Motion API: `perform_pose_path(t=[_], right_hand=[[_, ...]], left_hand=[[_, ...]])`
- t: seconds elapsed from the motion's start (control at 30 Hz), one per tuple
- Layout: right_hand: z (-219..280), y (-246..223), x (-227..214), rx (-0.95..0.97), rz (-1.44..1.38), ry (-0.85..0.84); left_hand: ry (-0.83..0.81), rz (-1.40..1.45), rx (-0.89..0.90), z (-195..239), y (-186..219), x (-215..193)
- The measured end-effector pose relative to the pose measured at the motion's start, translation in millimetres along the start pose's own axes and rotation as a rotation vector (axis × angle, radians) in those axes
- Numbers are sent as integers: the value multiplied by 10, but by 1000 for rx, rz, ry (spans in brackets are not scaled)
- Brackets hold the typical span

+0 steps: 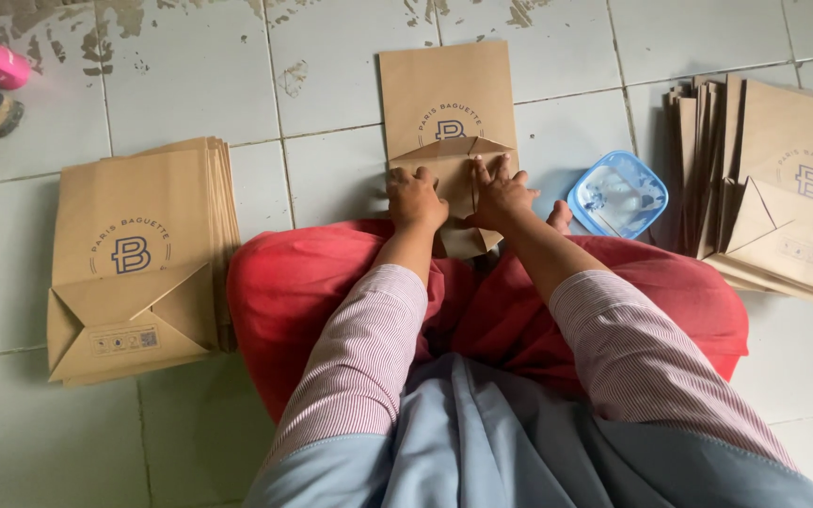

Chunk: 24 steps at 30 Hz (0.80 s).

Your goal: The person sits on the floor and assembles flat paper bags by folding the bottom flaps and applying glue with a small brush. They press the glued seams to secure them and then place the finished bag aside. The process is repeated for multiple bags.

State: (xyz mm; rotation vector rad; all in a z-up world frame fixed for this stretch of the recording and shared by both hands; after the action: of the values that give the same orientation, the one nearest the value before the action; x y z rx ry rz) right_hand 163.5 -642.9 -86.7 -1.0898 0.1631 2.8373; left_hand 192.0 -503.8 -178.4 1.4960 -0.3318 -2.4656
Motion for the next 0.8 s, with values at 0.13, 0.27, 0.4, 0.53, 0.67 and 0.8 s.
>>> perform_pose_path(t=[0.13, 0.27, 0.4, 0.53, 0.67, 0.8], right_hand=[[33, 41, -3, -10, 25, 21], [271, 50, -131, -58, -23, 72], [269, 51, -100, -93, 38, 120], [-123, 69, 101, -118, 56, 134], [-276, 90, 223, -104, 59, 153], [-542, 178, 363, -101, 37, 157]], left_hand=[[8, 21, -23, 16, -33, -18], [-31, 78, -38, 67, -41, -102], [-68, 220, -80, 46, -190, -191], [-64, 402, -133, -110, -415, -56], [-39, 601, -225, 138, -423, -217], [-25, 595, -255, 133, -445, -166]])
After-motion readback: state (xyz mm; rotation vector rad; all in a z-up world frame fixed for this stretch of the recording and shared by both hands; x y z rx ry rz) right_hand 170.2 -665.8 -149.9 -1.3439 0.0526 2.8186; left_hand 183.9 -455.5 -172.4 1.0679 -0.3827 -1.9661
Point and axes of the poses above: each hand's wrist, its own z-axis away from the middle knuckle, its own x-axis out of the palm, y = z × x, the point moved 2 cm from there along -z, towards the middle knuckle, and after that the axes turned 8 degrees about -y, right-handed, at the moved point
